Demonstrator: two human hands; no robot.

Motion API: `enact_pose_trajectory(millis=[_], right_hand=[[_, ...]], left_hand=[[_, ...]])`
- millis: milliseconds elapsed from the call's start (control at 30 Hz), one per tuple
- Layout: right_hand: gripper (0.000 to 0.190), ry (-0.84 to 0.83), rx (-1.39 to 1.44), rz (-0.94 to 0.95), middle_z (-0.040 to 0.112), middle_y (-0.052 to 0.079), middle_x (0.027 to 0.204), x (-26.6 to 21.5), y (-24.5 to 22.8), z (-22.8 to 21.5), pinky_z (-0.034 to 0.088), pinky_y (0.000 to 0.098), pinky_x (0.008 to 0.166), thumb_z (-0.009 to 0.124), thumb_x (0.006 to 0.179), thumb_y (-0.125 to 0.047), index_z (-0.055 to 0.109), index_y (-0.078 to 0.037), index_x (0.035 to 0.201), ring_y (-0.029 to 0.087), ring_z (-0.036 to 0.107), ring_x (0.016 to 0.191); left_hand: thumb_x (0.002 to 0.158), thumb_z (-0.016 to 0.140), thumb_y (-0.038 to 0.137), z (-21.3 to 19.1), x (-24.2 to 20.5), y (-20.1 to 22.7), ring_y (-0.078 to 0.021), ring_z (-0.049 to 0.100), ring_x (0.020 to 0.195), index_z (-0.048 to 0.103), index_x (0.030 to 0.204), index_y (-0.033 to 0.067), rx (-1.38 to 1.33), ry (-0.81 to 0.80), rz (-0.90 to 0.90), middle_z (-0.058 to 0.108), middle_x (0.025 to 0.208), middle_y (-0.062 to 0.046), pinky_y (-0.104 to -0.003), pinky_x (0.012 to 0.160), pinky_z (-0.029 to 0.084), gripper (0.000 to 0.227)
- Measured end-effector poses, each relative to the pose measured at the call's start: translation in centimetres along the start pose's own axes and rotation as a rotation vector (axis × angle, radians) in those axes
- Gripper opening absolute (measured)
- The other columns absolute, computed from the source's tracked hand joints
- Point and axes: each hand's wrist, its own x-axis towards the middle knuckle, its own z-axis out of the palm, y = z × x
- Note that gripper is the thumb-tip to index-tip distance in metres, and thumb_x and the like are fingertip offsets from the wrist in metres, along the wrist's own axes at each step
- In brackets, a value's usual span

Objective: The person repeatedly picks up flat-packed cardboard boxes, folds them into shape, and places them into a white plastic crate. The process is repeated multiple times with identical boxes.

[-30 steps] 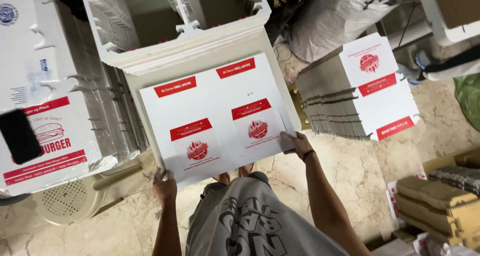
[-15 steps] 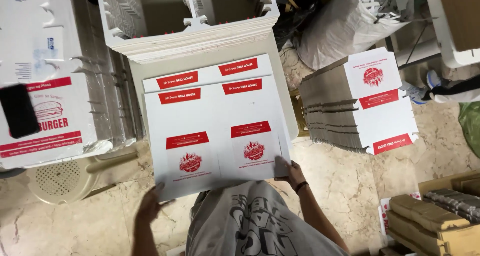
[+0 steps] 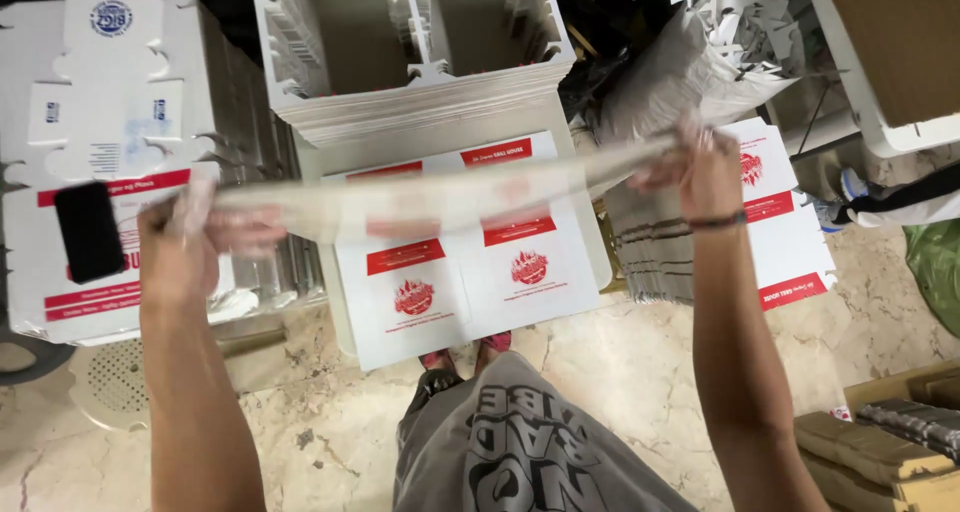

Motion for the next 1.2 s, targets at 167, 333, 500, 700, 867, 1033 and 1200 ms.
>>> enact_pose_trajectory(millis=[167, 333, 500, 700, 867, 1033, 1200], right_hand=[[0.050, 0.323, -0.154, 0.295, 0.074, 0.011, 0.073, 4.3, 0.6, 4.3, 0.068, 0.0243, 0.054, 0.047, 0.108, -0.040, 0.052, -0.015, 0.152, 0.015, 0.075, 0.061], [0.055, 0.294, -0.053, 0.242, 0.075, 0.025, 0.079, 3.8, 1.0, 4.6, 0.070, 0.0348, 0.060, 0.037, 0.108, -0.032, 0.040, 0.001, 0.152, 0.028, 0.079, 0.069], [0.045, 0.270, 0.138, 0.010, 0.069, 0.038, 0.091, 1.8, 4.3, 0.3, 0.069, 0.0556, 0.061, 0.070, 0.101, -0.038, 0.046, 0.000, 0.099, 0.045, 0.075, 0.074], [0.017, 0.148, -0.663, -0.166, 0.061, 0.045, 0.098, -12.4, 15.0, -6.5, 0.062, 0.0625, 0.070, 0.061, 0.103, 0.003, 0.059, 0.018, 0.110, 0.059, 0.064, 0.089], [0.055, 0.408, 0.192, 0.607, 0.062, 0.033, 0.113, -18.7, 34.6, -6.9, 0.059, 0.0733, 0.076, 0.078, 0.089, -0.007, 0.052, 0.004, 0.136, 0.053, 0.069, 0.088], [0.047, 0.466, 0.290, 0.708, 0.062, 0.032, 0.113, -20.0, 41.0, -9.0, 0.060, 0.0712, 0.081, 0.070, 0.094, -0.011, 0.054, 0.000, 0.137, 0.054, 0.069, 0.090], [0.052, 0.436, 0.458, 0.847, 0.064, 0.022, 0.117, -21.7, 41.1, -7.0, 0.066, 0.0495, 0.085, 0.076, 0.094, -0.024, 0.058, 0.001, 0.136, 0.037, 0.070, 0.090]], left_hand=[[0.092, 0.046, 0.069, 0.9, 6.6, 2.0, -0.0250, 0.077, 0.075, 0.041, 0.157, 0.0157, 0.127, 0.080, -0.289, 0.077, 0.095, -0.012, -0.032, 0.070, 0.065, 0.084], [0.094, 0.045, 0.068, -0.5, 8.9, 0.0, -0.0336, 0.077, 0.082, 0.034, 0.160, 0.0142, 0.076, 0.042, -0.290, 0.075, 0.104, -0.020, -0.039, 0.070, 0.063, 0.086], [0.095, 0.026, 0.079, -2.2, 5.9, -4.0, -0.0407, 0.073, 0.082, 0.036, 0.139, 0.0040, -0.090, -0.016, -0.142, 0.072, 0.102, -0.025, -0.054, 0.064, 0.061, 0.088], [0.086, 0.069, -0.003, -11.7, -2.2, -35.7, -0.0429, 0.069, 0.106, 0.071, 0.121, 0.0010, 1.052, -0.093, 1.000, 0.073, 0.119, -0.022, -0.054, 0.086, 0.055, 0.035], [0.095, 0.051, -0.010, 1.0, -11.6, -33.8, -0.0477, 0.064, 0.095, 0.036, 0.161, 0.0135, -0.397, 0.279, -0.428, 0.054, 0.123, -0.033, -0.071, 0.084, 0.054, 0.071], [0.085, 0.064, 0.033, -0.3, -11.6, -36.3, -0.0519, 0.048, 0.122, 0.021, 0.163, 0.0301, 0.420, 0.235, -0.655, 0.037, 0.144, -0.034, -0.060, 0.104, 0.039, 0.089], [0.076, 0.087, 0.045, 11.3, -4.6, -38.1, -0.0507, 0.033, 0.144, 0.048, 0.154, 0.0211, 1.005, 0.140, 0.307, 0.036, 0.162, -0.022, -0.067, 0.113, 0.027, 0.090]])
